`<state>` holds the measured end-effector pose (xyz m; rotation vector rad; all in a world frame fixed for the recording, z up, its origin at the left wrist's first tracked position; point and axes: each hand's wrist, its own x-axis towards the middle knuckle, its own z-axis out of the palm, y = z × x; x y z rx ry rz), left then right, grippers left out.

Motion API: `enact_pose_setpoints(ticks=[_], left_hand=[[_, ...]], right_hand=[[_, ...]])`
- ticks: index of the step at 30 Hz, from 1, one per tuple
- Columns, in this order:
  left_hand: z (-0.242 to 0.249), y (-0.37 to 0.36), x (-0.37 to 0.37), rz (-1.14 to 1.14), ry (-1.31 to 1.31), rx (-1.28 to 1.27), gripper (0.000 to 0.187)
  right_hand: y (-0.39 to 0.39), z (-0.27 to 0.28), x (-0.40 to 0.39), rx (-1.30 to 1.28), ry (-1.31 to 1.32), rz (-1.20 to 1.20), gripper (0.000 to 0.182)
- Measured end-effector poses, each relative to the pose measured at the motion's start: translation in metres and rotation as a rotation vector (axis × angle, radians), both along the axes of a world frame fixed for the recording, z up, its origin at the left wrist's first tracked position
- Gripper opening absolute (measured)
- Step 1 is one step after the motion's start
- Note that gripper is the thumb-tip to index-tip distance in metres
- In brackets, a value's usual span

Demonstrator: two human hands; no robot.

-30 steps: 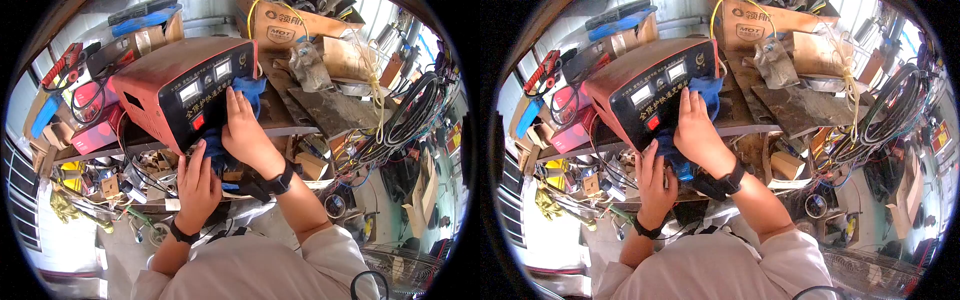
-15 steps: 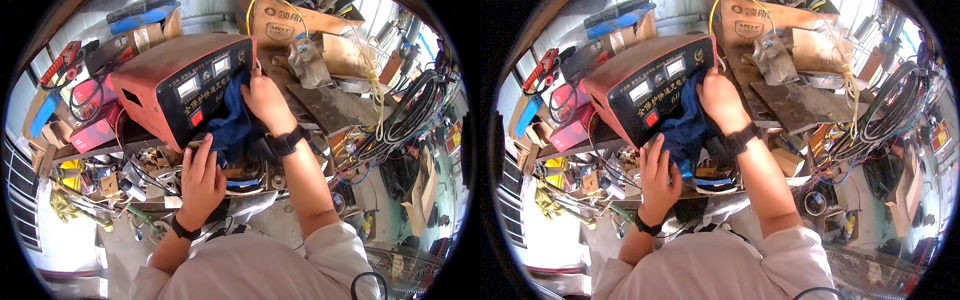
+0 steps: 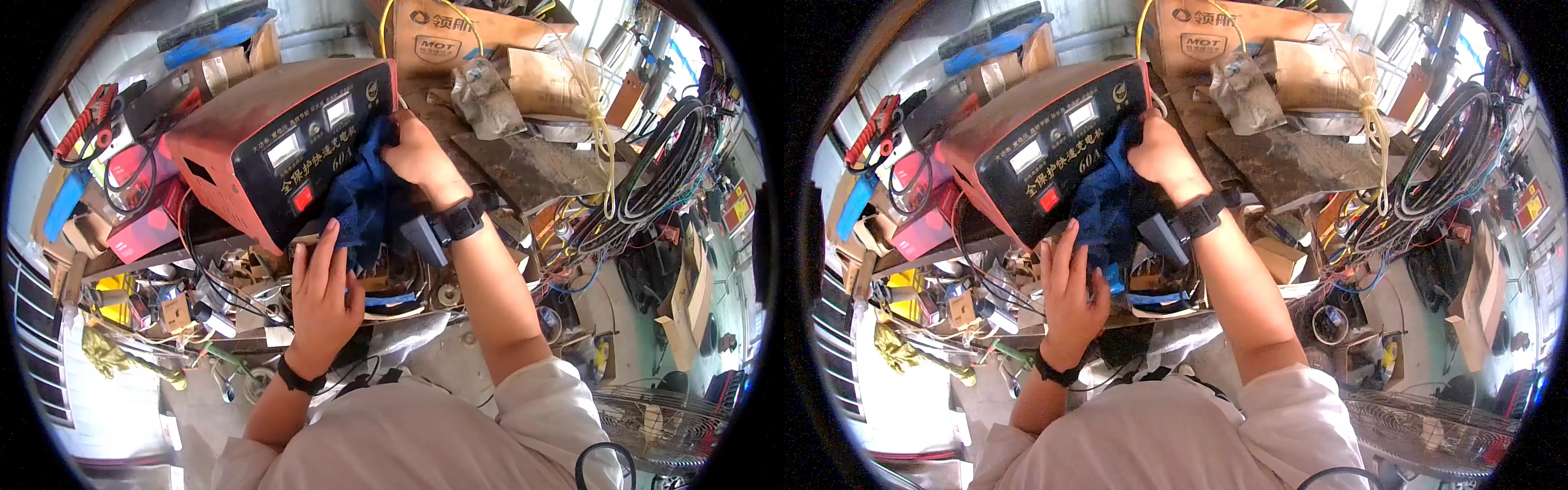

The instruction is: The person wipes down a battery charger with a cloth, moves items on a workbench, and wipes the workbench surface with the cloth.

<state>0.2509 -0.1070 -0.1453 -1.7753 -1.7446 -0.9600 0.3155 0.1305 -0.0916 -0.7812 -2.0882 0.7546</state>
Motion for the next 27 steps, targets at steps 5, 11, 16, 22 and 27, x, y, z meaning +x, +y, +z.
enact_pose_setpoints(ticks=[5, 11, 16, 22, 27], left_hand=[[0.0, -0.006, -0.003, 0.005, -0.004, 0.031, 0.037], [0.015, -0.021, -0.015, 0.152, 0.098, 0.323, 0.051], [0.027, -0.028, -0.026, 0.194, 0.045, 0.359, 0.059], [0.029, -0.035, -0.034, 0.203, -0.026, 0.315, 0.066], [0.035, -0.048, -0.039, 0.246, -0.045, 0.379, 0.067]], right_hand=[[-0.007, -0.003, 0.007, 0.1, 0.106, -0.127, 0.033], [-0.042, 0.062, 0.009, 0.494, 0.432, -0.065, 0.033], [-0.081, 0.073, -0.019, 0.699, 0.231, 0.271, 0.035], [-0.075, 0.107, -0.023, 0.464, 0.025, 0.185, 0.023], [-0.096, 0.126, -0.035, 0.573, 0.292, 0.219, 0.031]])
